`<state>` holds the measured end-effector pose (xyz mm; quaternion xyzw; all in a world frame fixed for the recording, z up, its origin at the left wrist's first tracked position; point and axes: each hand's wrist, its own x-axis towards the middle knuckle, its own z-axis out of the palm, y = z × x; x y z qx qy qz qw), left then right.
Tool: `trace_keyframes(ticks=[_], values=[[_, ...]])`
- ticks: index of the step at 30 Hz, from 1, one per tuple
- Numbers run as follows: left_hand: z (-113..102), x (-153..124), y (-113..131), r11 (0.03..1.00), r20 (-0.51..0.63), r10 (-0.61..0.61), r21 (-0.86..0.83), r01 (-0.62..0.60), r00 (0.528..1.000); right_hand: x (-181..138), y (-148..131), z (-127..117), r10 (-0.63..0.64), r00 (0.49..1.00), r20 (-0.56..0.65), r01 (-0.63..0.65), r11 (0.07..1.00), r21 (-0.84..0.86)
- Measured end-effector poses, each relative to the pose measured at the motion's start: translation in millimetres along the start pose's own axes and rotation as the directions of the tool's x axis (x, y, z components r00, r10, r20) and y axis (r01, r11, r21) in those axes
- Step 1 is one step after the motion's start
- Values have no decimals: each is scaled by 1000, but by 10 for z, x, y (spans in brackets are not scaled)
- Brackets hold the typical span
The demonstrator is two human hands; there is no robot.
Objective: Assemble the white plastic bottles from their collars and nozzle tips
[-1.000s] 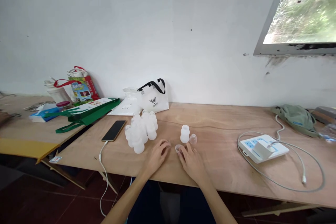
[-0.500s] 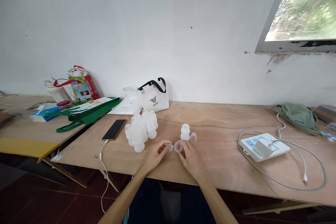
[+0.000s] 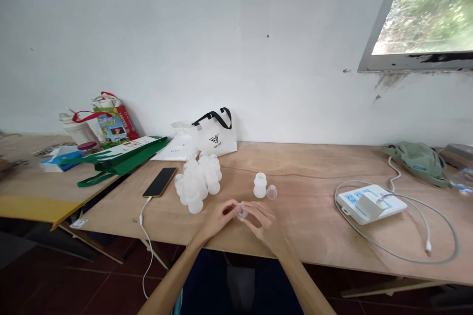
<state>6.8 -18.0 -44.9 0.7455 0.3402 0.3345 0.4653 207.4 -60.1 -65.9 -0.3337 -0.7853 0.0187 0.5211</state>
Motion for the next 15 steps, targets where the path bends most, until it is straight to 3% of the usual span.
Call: trace_keyframes(ticks=[7,15], values=[[3,34,12,991,11,-53,-127,53,999,27,-32,-12,-79,996,41,80,996,-32],[46,58,-1,991,-52,-100,-90,95,994,-2,-32,-4,-163,985,53,163,987,11]])
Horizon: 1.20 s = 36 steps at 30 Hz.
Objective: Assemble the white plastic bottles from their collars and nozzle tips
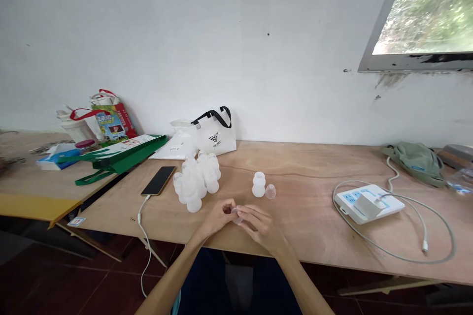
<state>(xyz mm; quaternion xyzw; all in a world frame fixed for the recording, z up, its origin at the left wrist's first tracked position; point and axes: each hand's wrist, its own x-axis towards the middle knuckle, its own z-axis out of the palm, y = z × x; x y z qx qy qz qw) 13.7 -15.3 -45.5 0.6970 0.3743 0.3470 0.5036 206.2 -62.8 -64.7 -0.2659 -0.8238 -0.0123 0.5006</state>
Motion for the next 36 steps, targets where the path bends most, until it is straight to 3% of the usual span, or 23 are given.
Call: trace_keyframes(ticks=[9,12,19,22,26,31,33,36], values=[[157,-52,-46,962,-204,20,272,37,979,-24,22,-7,-46,999,6,46,997,-65],[173,-37,-81,957,-210,36,289,27,977,-24,14,8,-27,999,34,29,997,-70],[11,-27,37,992,-71,29,127,-20,997,-15,61,46,157,988,11,-156,986,-67],[4,-62,112,989,17,-74,-129,75,997,-17,79,22,203,979,-24,-204,977,-69],[38,-79,126,892,75,-190,-404,204,979,-8,74,-26,199,980,-19,-200,976,-88],[10,-36,37,866,-14,-127,-489,104,992,10,54,-76,187,982,13,-182,970,-163],[-1,-16,-2,867,-89,-124,-494,64,988,1,68,-79,224,971,-85,-238,946,-222],[8,2,-37,882,-168,-137,-470,42,976,-24,150,-75,318,915,-248,-389,856,-339]])
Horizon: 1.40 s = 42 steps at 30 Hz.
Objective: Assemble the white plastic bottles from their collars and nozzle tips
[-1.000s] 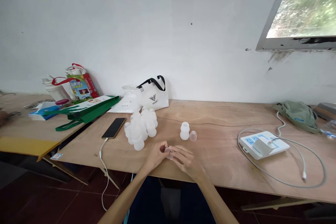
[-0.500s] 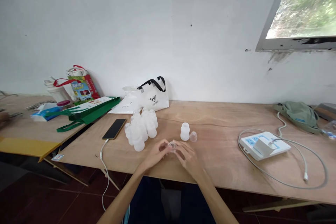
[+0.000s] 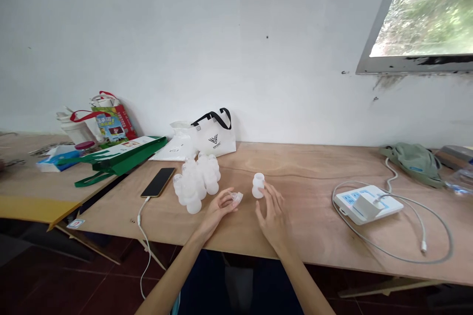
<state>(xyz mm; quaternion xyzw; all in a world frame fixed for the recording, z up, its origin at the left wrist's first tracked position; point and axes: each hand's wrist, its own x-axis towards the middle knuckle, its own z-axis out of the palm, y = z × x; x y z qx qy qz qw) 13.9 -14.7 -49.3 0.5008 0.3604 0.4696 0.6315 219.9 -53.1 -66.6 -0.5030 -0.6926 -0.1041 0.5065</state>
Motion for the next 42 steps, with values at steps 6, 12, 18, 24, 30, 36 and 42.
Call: trace_keyframes(ticks=[6,12,18,24,30,36,42], values=[[44,-9,-42,996,6,25,80,-26,1000,160,296,156,98,993,-60,-109,968,-227],[62,-15,7,998,-61,57,20,-56,996,292,389,266,27,999,47,-19,988,-153],[29,-18,131,993,-127,113,-19,-116,986,171,111,22,176,953,246,-194,980,49],[70,-77,233,986,-15,114,125,-112,993,89,-96,-139,119,961,249,-154,980,129],[129,-124,290,984,-31,83,161,-77,996,-14,-31,-82,-50,993,109,43,997,65],[44,-130,351,986,41,20,166,-26,999,-116,116,-88,-281,956,88,283,959,-6],[-35,-163,465,979,125,40,196,-64,991,32,-72,-207,-22,985,174,-32,952,303]])
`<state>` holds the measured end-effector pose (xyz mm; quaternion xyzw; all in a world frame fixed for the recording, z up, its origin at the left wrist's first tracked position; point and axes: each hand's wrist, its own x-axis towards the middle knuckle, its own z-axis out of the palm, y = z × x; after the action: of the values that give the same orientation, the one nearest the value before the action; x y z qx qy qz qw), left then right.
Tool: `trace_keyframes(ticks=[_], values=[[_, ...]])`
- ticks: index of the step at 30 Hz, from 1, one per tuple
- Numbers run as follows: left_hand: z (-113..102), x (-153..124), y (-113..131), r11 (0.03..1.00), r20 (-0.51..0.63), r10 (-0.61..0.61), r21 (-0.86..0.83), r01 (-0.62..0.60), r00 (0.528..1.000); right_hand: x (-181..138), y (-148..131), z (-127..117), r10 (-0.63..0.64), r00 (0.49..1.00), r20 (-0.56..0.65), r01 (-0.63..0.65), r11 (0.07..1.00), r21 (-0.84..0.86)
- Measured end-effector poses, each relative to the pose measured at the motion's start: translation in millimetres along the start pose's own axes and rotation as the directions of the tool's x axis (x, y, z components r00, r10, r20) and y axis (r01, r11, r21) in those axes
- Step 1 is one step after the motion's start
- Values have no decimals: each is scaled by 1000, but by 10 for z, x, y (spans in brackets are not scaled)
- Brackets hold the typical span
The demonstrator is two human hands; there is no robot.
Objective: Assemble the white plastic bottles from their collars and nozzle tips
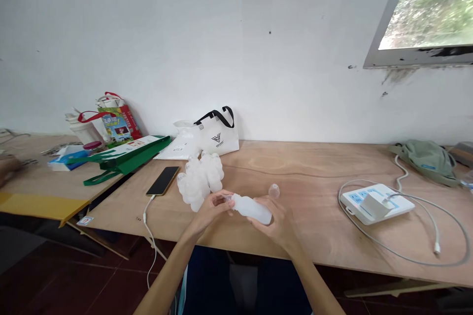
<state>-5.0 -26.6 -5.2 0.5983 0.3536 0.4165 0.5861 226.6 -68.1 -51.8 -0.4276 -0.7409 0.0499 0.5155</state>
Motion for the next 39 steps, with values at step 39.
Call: trace_keyframes(ticks=[39], values=[[33,-67,37,997,-60,47,-53,-50,997,163,-516,15,514,828,224,-561,764,320]])
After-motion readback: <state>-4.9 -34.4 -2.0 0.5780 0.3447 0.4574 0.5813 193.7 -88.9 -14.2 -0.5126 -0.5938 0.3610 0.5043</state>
